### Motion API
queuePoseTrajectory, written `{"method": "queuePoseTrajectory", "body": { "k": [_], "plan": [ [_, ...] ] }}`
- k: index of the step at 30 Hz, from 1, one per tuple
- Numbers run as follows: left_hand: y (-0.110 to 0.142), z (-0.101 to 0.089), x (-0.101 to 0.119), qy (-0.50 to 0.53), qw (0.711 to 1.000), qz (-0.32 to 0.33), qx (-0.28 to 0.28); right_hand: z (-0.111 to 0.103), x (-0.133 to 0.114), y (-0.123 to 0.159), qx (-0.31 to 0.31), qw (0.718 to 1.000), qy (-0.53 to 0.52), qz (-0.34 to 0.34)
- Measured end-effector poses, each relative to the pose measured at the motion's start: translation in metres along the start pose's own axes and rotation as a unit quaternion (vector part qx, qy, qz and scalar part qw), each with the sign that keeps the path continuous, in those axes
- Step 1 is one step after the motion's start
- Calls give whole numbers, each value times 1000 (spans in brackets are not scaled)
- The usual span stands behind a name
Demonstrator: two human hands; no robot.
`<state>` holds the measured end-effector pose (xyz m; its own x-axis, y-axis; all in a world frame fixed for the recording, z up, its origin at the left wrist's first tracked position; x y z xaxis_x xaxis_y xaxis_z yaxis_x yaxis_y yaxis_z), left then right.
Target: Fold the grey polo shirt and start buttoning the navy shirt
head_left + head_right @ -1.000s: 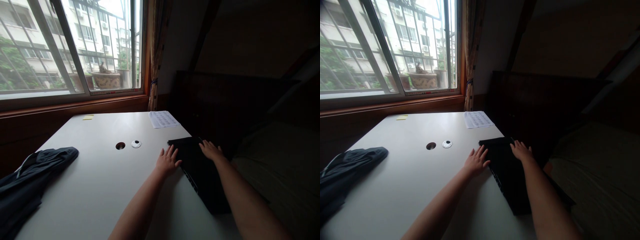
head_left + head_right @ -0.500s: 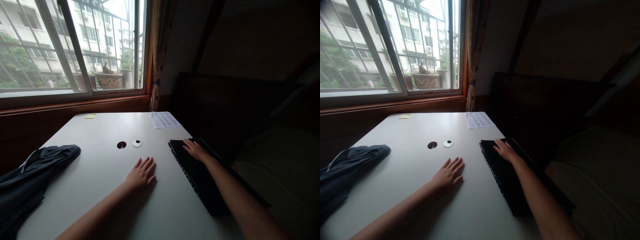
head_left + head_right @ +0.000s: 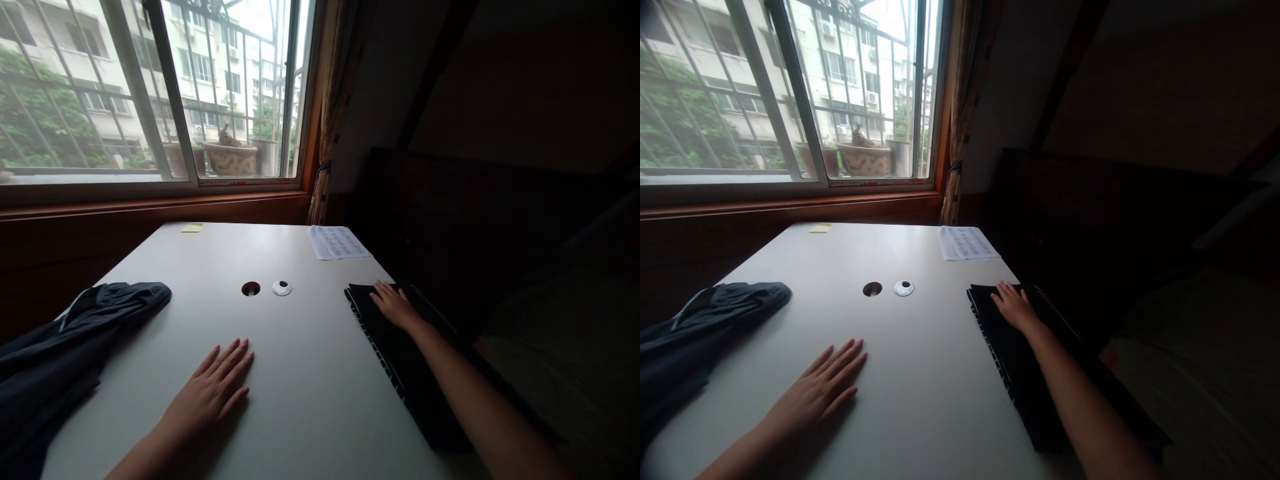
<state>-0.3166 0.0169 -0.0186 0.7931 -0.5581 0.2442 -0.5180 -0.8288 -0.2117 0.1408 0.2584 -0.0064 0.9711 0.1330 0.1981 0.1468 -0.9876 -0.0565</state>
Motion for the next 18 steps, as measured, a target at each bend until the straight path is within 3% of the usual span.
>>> {"method": "queuePoseTrajectory", "body": {
  "k": [6,10,12,14,16,18],
  "plan": [
    [-3,1,0,4,1000,1,7,-15,-86,34,24,991,-40,-128],
    [-1,1,-1,4,1000,6,3,-42,-118,73,-21,963,-118,-241],
    [-1,2,-2,6,1000,7,5,-56,-115,87,-18,955,-164,-246],
    [-1,1,-2,10,1000,11,9,-65,-96,93,22,964,-177,-195],
    [-1,1,-2,12,1000,11,11,-60,-71,96,47,981,-150,-111],
    [-1,2,-3,15,1000,7,5,-43,-51,104,20,993,-110,-48]
  ]
}}
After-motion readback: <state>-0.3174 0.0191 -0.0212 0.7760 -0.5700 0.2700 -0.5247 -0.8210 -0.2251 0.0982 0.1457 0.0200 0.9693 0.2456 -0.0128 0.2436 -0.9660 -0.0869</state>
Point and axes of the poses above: each hand's wrist, its own y-axis away from the middle knuckle, its own z-axis out of the palm, x = y × z, the point moved 7 cm from there along -y, towards the middle knuckle, and after that the axes turned 15 degrees about y, right-handed, at the moved point
